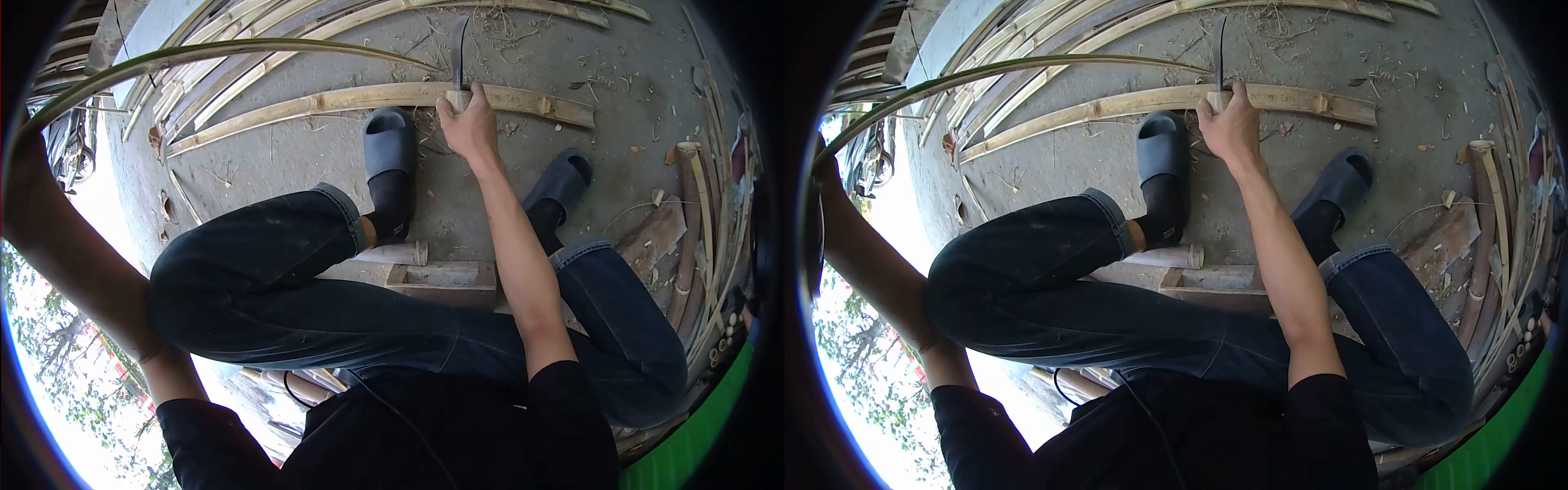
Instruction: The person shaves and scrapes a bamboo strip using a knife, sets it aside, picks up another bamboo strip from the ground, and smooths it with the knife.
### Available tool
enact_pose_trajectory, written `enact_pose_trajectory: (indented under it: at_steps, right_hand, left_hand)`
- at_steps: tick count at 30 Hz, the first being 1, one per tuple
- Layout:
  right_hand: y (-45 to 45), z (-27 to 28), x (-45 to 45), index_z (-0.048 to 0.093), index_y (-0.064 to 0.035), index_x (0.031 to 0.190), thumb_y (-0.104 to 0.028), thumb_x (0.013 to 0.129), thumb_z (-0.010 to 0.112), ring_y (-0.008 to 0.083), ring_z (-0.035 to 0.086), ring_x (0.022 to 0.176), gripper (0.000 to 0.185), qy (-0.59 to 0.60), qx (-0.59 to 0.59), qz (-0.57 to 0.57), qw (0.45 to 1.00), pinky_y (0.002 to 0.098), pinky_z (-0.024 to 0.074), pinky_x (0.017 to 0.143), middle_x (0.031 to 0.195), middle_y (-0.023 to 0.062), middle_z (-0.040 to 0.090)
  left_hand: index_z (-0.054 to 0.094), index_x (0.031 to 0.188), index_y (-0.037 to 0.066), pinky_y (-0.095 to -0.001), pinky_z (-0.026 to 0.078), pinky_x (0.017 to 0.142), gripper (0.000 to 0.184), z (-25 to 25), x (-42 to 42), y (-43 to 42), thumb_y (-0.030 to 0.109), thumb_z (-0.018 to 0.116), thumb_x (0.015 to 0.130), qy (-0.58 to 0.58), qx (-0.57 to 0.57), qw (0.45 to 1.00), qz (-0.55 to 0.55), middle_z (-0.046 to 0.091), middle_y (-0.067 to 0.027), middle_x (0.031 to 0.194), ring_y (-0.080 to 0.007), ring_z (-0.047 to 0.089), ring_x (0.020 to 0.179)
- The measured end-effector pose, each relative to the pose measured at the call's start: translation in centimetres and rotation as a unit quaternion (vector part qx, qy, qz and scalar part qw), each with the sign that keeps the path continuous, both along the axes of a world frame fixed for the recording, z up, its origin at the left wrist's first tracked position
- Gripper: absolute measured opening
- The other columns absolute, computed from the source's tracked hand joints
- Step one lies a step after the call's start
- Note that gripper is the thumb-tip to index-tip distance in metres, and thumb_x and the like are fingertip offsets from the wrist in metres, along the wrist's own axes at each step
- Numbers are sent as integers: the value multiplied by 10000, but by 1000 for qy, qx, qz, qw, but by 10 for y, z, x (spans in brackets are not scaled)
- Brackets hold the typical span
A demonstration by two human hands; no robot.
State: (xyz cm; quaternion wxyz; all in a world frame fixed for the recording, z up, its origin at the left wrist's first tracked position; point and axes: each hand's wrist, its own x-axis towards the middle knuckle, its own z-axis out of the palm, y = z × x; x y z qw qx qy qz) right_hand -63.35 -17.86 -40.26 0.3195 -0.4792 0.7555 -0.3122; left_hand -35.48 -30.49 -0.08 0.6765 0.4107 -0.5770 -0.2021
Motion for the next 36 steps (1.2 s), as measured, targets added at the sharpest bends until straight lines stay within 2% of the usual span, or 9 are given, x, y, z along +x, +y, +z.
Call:
enact_pose_trajectory:
  at_steps: [5,6,10,14,17,19,30,33,36]
  right_hand:
    - [-17,16,24,529,9,1094,-280,841,671,451,660,869,410,-52,-167,-43,984,497,518,760,889,271,666]
    - [-17,2,24,527,15,1097,-270,840,663,448,658,884,406,53,26,64,996,493,520,785,898,277,664]
    - [-33,-5,15,538,33,1068,-247,833,663,444,654,899,386,39,3,65,997,471,522,797,903,279,661]
    - [-43,74,15,528,27,1075,-217,840,659,424,662,886,363,-33,-97,-8,995,468,522,771,894,277,661]
    - [-25,44,28,480,54,1099,-224,821,678,443,669,860,440,-12,-177,-1,984,489,543,764,894,294,660]
    - [-9,-30,21,471,64,1174,-247,822,680,448,666,876,513,95,73,74,990,495,537,793,941,300,663]
    - [-16,30,24,466,93,1216,-241,812,705,442,643,986,576,-98,-113,-10,989,478,516,848,1002,318,644]
    - [-13,-49,6,479,97,1214,-248,800,709,399,624,1066,585,25,237,85,967,444,513,911,1124,299,627]
    - [-24,-42,-11,476,115,1219,-268,795,712,416,621,1063,618,65,212,106,969,444,507,910,1118,316,623]
  left_hand:
    - [451,676,141,-306,402,474,232,-1,-20,2,274,543,842,31,-15,999,24,347,8,497,-159,415,444]
    - [446,663,144,-308,407,477,242,-2,-27,5,274,541,843,41,-16,999,33,350,7,499,-161,417,445]
    - [431,624,156,-314,420,486,272,-3,-38,7,274,536,846,98,-44,993,55,358,4,502,-164,425,450]
    - [511,890,74,-308,406,470,253,-5,-8,-3,321,552,859,26,-23,999,-15,354,18,516,-161,408,441]
    - [506,915,85,-275,354,446,244,0,-8,7,318,555,862,-39,14,999,2,346,40,513,-135,382,424]
    - [505,981,81,-251,315,435,267,0,-20,13,311,563,859,-11,11,999,42,353,50,516,-112,381,427]
    - [458,660,144,-270,346,470,262,-3,-2,1,304,606,807,106,4,993,52,314,35,580,-141,411,497]
    - [461,666,145,-259,301,446,247,-2,4,2,291,597,811,53,8,999,9,285,39,565,-127,379,481]
    - [458,665,146,-258,286,442,249,-1,8,2,294,589,816,38,-7,999,3,281,39,558,-122,360,473]
